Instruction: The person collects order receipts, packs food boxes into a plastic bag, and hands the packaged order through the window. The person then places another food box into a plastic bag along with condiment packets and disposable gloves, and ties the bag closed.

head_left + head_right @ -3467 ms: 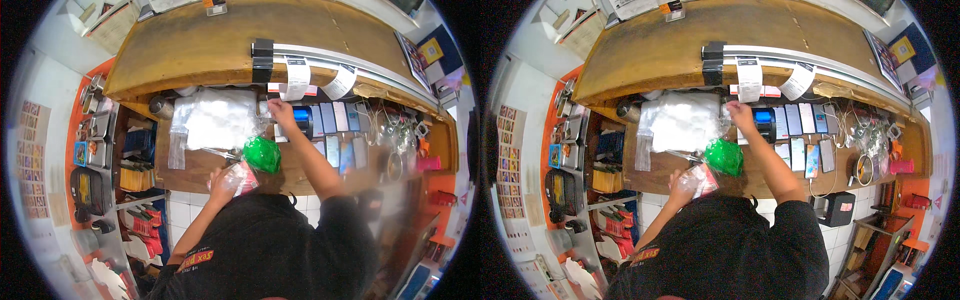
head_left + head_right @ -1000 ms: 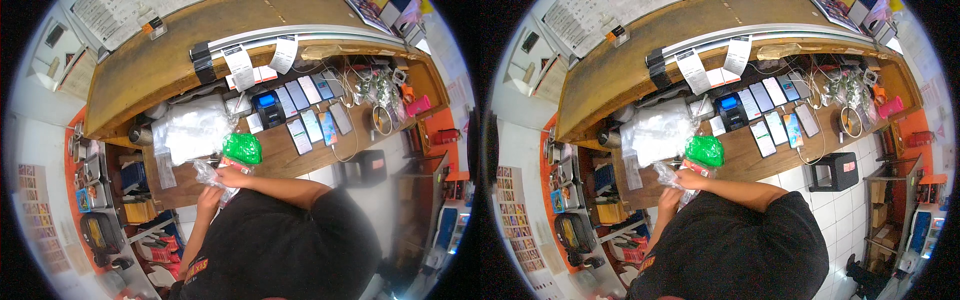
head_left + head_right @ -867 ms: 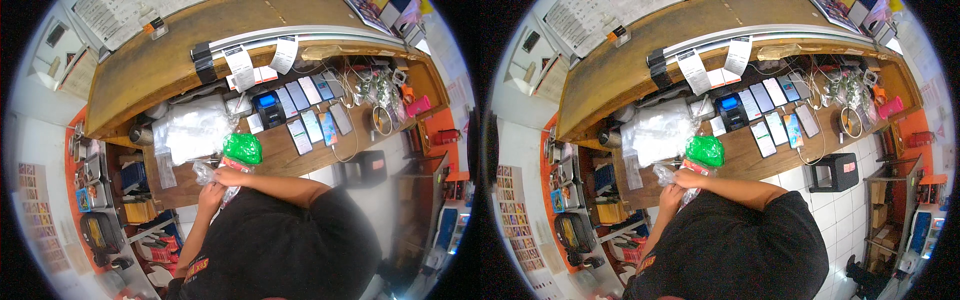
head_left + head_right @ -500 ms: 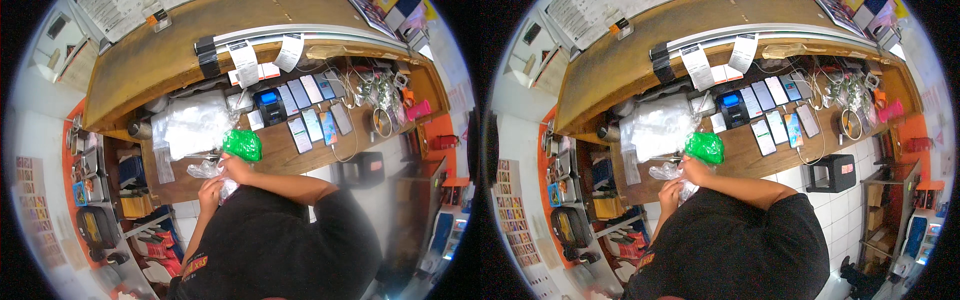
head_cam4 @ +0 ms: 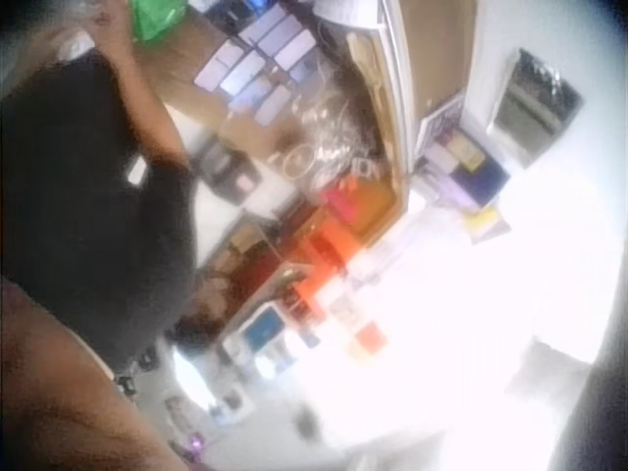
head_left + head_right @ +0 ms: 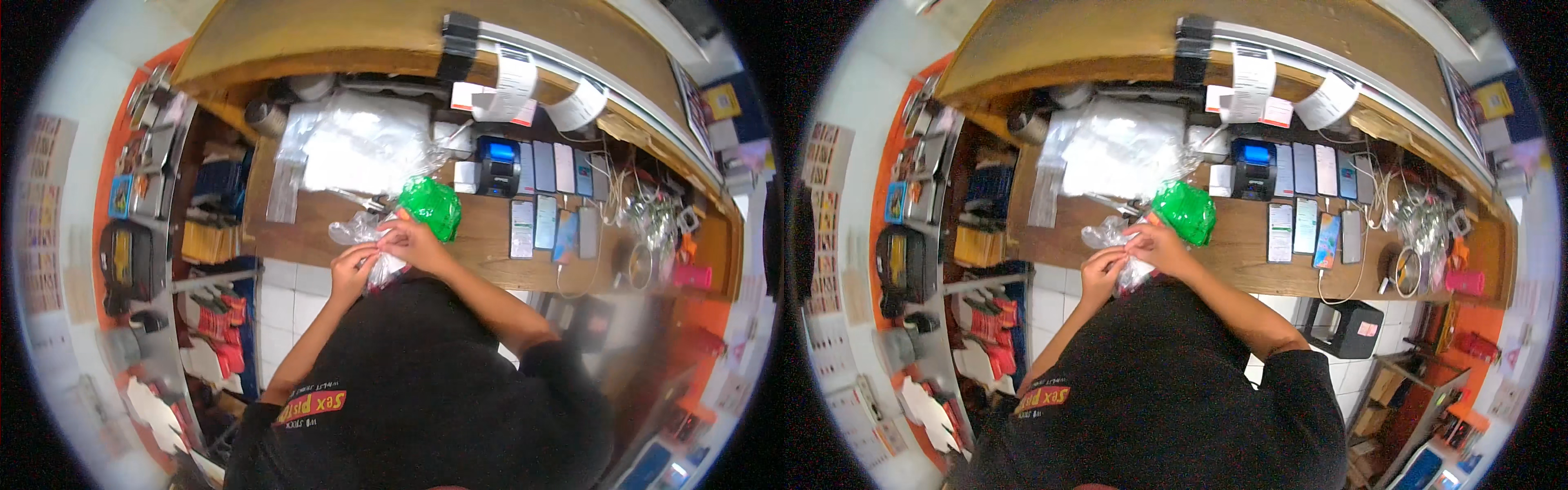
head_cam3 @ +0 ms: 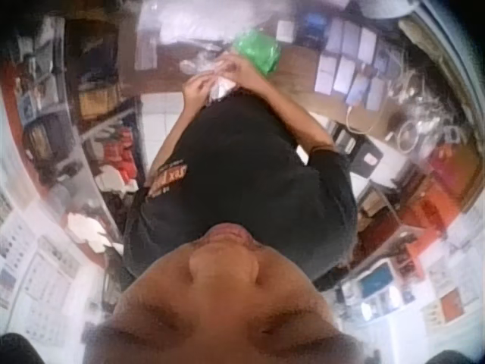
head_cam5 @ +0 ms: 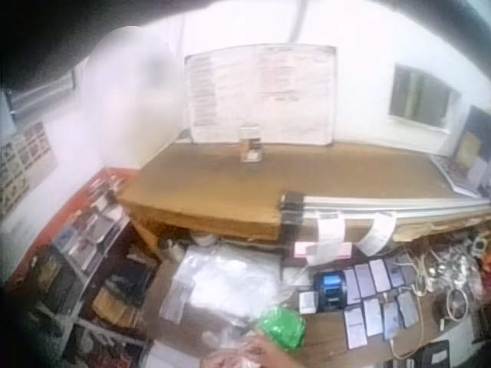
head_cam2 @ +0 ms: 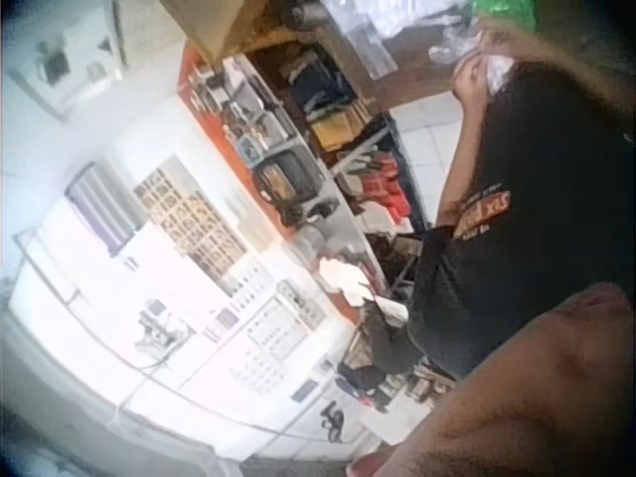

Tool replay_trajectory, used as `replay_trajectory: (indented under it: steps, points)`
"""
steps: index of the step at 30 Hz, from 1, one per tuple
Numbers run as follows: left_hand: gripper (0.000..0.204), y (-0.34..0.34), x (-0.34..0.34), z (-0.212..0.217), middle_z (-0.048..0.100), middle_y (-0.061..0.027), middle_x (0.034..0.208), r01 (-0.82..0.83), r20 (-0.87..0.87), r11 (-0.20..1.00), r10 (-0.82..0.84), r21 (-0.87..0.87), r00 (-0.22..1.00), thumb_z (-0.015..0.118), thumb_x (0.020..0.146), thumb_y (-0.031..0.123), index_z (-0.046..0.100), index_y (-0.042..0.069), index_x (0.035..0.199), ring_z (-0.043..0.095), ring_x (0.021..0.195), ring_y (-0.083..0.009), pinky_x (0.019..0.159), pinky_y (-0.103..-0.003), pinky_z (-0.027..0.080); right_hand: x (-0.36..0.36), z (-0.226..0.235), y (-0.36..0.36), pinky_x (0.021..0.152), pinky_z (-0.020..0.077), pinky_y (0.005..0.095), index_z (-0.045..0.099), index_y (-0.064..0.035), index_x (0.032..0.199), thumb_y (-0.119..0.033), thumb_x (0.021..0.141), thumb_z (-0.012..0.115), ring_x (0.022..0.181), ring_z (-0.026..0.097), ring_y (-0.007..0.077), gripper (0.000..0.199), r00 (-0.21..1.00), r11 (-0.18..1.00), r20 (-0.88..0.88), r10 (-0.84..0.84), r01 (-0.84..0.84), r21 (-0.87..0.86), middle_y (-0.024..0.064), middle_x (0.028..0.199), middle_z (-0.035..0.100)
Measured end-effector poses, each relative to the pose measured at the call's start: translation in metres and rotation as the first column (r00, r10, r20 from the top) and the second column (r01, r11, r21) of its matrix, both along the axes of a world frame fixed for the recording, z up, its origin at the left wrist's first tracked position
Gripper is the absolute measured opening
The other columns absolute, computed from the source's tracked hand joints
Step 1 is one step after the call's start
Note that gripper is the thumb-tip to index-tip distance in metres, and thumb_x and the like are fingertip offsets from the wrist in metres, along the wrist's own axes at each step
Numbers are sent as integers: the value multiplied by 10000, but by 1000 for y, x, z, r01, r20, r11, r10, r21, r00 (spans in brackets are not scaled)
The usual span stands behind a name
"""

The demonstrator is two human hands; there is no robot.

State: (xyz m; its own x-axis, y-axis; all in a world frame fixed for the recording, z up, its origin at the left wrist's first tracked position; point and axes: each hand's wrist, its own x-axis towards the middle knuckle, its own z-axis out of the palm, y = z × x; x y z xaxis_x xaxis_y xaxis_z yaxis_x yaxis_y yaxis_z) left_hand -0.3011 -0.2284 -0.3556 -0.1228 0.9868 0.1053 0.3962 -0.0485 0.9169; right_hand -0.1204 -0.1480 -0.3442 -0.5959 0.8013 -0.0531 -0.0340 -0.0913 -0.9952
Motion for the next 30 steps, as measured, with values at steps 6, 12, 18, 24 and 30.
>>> replay_trajectory:
  steps: [6, 12, 18, 24, 30]
  points:
    - [108, -2, -1, -2, 717, -121, 1029, -36, 94, 999, 38, -19, 995, 719, 812, 12, 718, -11, 918, 689, 915, -197, 801, -305, 539, -8, 4, 2, 729, 538, 233, 598, 10, 1161, -4, 861, 702, 821, 654, 90, 317, 995, 988, 95, -14, 29, -150, 50, 902, 705]
    - [105, -3, -1, -5, 711, -118, 1058, -45, 181, 998, 51, -39, 982, 713, 819, 5, 714, -20, 921, 681, 920, -178, 807, -291, 540, -12, -16, 1, 720, 553, 238, 616, 9, 1106, 49, 803, 728, 783, 654, 88, 326, 994, 994, 67, -84, 89, -69, 52, 850, 696]
    - [104, -4, -2, -10, 708, -122, 1063, -35, 192, 999, 41, -34, 980, 703, 823, -5, 712, -20, 926, 678, 933, -179, 817, -289, 538, -10, -19, 1, 715, 548, 235, 613, 3, 1113, 60, 800, 723, 773, 645, 87, 337, 993, 993, 69, -95, 99, -63, 46, 859, 688]
    - [104, -5, -2, -16, 705, -121, 1061, -39, 231, 999, 44, -27, 972, 698, 828, -6, 711, -14, 932, 677, 935, -180, 815, -290, 539, -10, -22, 0, 707, 547, 233, 613, 3, 1111, 56, 800, 726, 772, 638, 80, 335, 994, 986, 46, -98, 103, -128, 37, 855, 682]
    - [95, -2, 0, -9, 700, -120, 1071, -23, 190, 1000, 24, -12, 982, 692, 832, -21, 702, -24, 927, 676, 928, -171, 804, -282, 548, -8, -21, 0, 709, 543, 233, 605, 9, 1118, 51, 808, 720, 780, 634, 77, 333, 997, 991, 38, -61, 65, -121, 37, 859, 681]
